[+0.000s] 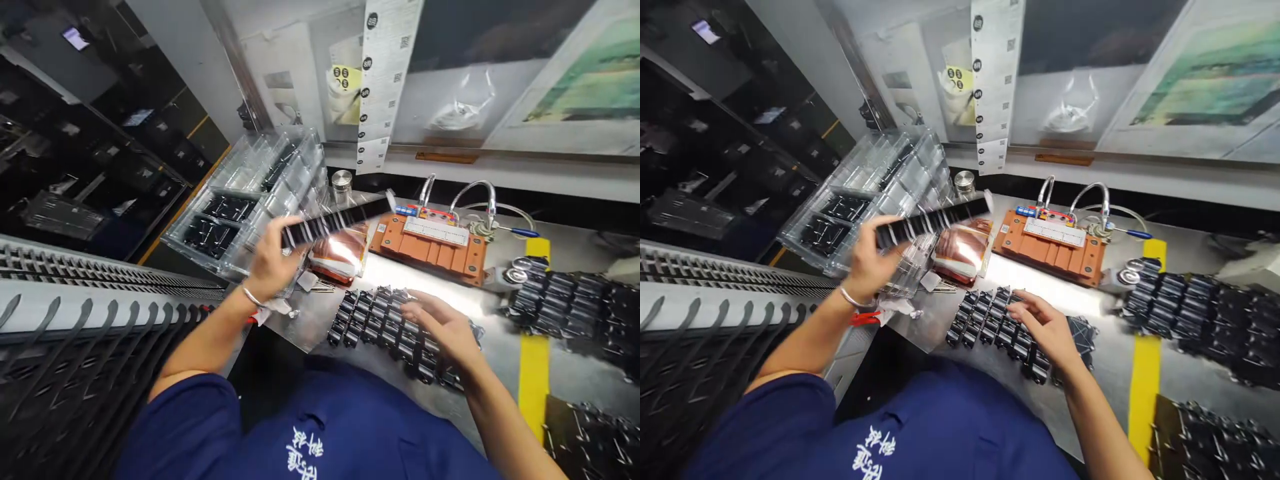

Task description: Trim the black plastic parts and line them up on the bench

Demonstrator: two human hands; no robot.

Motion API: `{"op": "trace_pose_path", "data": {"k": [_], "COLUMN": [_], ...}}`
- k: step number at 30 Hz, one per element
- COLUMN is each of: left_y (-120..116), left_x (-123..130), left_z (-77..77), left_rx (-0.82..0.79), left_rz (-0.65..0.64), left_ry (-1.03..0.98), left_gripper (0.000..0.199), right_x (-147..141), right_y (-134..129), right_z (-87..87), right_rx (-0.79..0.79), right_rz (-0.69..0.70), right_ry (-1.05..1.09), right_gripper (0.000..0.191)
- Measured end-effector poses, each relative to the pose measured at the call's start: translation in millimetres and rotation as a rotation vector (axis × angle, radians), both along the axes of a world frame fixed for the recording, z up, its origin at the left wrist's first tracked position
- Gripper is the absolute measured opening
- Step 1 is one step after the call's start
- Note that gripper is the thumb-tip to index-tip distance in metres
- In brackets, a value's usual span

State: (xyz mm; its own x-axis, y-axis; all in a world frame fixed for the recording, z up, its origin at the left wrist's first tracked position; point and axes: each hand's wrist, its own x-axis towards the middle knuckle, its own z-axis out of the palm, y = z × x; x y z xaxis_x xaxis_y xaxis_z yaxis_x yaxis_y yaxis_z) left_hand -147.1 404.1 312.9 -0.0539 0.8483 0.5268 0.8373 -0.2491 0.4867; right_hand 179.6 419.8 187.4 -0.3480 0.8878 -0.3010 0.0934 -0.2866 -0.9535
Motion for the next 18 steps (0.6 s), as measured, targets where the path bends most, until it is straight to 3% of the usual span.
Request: {"op": "trace_pose_path", "data": {"k": [2, 4, 7, 10, 12, 14, 16, 18], "left_y": [23, 56, 102, 120, 110, 85, 51, 18], "left_x": [-53, -105, -167, -192, -177, -137, -77, -14], "left_z": [30.0, 43.0, 37.7, 28.0, 27.5, 28.8, 25.3, 13.2], "left_rx": [0.047, 0.059, -0.020, -0.259, -0.350, -0.315, -0.251, -0.294], "left_rz": [0.278, 0.416, 0.521, 0.513, 0.440, 0.273, -0.008, -0.204], "left_ry": [0.100, 0.180, 0.234, 0.274, 0.275, 0.178, -0.152, -0.663], "left_gripper": [0.055, 0.056, 0.050, 0.049, 0.050, 0.054, 0.055, 0.044], "right_x": [-7, -23, -52, -74, -85, -98, -115, -137], "right_y": [1, -4, -16, -21, -20, -17, -15, -15], "right_z": [-7.4, -12.0, -11.0, -4.8, -0.7, 3.5, 9.3, 17.3], "right_rx": [0.014, 0.073, 0.213, 0.284, 0.279, 0.239, 0.163, 0.066], "right_rz": [-0.015, 0.061, 0.258, 0.431, 0.479, 0.476, 0.467, 0.484], "right_ry": [-0.092, -0.162, -0.222, -0.212, -0.195, -0.162, -0.033, 0.226], "right_gripper": [0.051, 0.050, 0.040, 0.034, 0.031, 0.029, 0.035, 0.056]}}
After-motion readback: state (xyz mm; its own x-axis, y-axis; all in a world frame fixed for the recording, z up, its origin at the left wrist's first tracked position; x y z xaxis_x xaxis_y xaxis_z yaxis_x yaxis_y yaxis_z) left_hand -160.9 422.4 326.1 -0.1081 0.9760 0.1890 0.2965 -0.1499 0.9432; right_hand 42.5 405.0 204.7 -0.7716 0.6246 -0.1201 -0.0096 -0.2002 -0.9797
